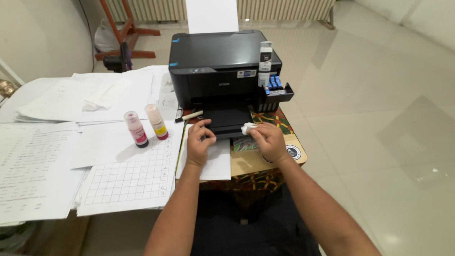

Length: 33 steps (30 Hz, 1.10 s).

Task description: The person sits on the floor and refills an Epson printer with ink. They handle three ink bottles (yellow, magenta, black), insert the black and yellow bottles into the printer's ink tank, and wipe the printer's paper output tray with a tissue. They also briefly open a small booklet.

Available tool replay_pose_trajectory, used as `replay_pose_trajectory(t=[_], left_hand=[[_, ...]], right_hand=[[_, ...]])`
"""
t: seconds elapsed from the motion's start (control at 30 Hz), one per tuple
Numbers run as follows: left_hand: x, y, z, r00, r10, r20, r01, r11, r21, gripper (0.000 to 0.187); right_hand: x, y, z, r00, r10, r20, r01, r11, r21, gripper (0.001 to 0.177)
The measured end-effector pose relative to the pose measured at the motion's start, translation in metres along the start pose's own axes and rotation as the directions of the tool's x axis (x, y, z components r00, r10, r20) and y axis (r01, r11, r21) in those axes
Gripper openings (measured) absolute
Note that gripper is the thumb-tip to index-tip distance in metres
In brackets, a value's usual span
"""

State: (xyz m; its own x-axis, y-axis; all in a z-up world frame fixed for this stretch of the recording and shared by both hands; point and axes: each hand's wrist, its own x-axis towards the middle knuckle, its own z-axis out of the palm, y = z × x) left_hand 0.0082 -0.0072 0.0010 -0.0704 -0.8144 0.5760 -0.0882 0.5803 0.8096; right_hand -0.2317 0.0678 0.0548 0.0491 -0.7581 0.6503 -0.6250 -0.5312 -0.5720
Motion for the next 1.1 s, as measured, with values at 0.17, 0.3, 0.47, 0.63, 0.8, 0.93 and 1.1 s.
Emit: replay_pose_trajectory(t=[0.17, 0.3, 0.47, 0.63, 0.8, 0.93, 1.1], left_hand=[[-0.003, -0.002, 0.004, 0.997, -0.068, -0.048, 0.069, 0.997, 0.023, 0.013], [-0.004, 0.008, 0.007, 0.987, -0.109, -0.116, 0.125, 0.981, 0.146, 0.014], [-0.005, 0.01, 0.006, 0.987, -0.066, -0.149, 0.092, 0.981, 0.173, 0.026], [-0.007, 0.002, 0.01, 0.985, -0.027, -0.168, 0.059, 0.981, 0.187, 0.028], [-0.007, -0.001, 0.015, 0.976, 0.002, -0.219, 0.037, 0.983, 0.177, 0.03], [-0.006, -0.002, 0.015, 0.97, 0.008, -0.244, 0.037, 0.983, 0.181, 0.03], [-0.007, 0.003, 0.013, 0.972, -0.01, -0.234, 0.049, 0.986, 0.159, 0.033]], right_hand=[[0.014, -0.02, 0.015, 0.953, -0.053, 0.299, 0.131, 0.96, -0.247, 0.022], [0.025, -0.044, 0.027, 0.887, -0.017, 0.462, 0.046, 0.997, -0.053, 0.032], [0.055, -0.063, 0.023, 0.993, 0.091, 0.069, -0.088, 0.995, -0.04, 0.046], [0.065, -0.057, 0.022, 0.954, -0.299, 0.01, 0.27, 0.845, -0.461, 0.054], [0.097, 0.005, 0.057, 0.721, 0.36, 0.592, 0.059, 0.82, -0.57, 0.074], [0.125, 0.063, 0.092, 0.651, 0.38, 0.657, 0.194, 0.754, -0.628, 0.092], [0.161, 0.094, 0.127, 0.635, 0.379, 0.673, 0.151, 0.793, -0.59, 0.092]])
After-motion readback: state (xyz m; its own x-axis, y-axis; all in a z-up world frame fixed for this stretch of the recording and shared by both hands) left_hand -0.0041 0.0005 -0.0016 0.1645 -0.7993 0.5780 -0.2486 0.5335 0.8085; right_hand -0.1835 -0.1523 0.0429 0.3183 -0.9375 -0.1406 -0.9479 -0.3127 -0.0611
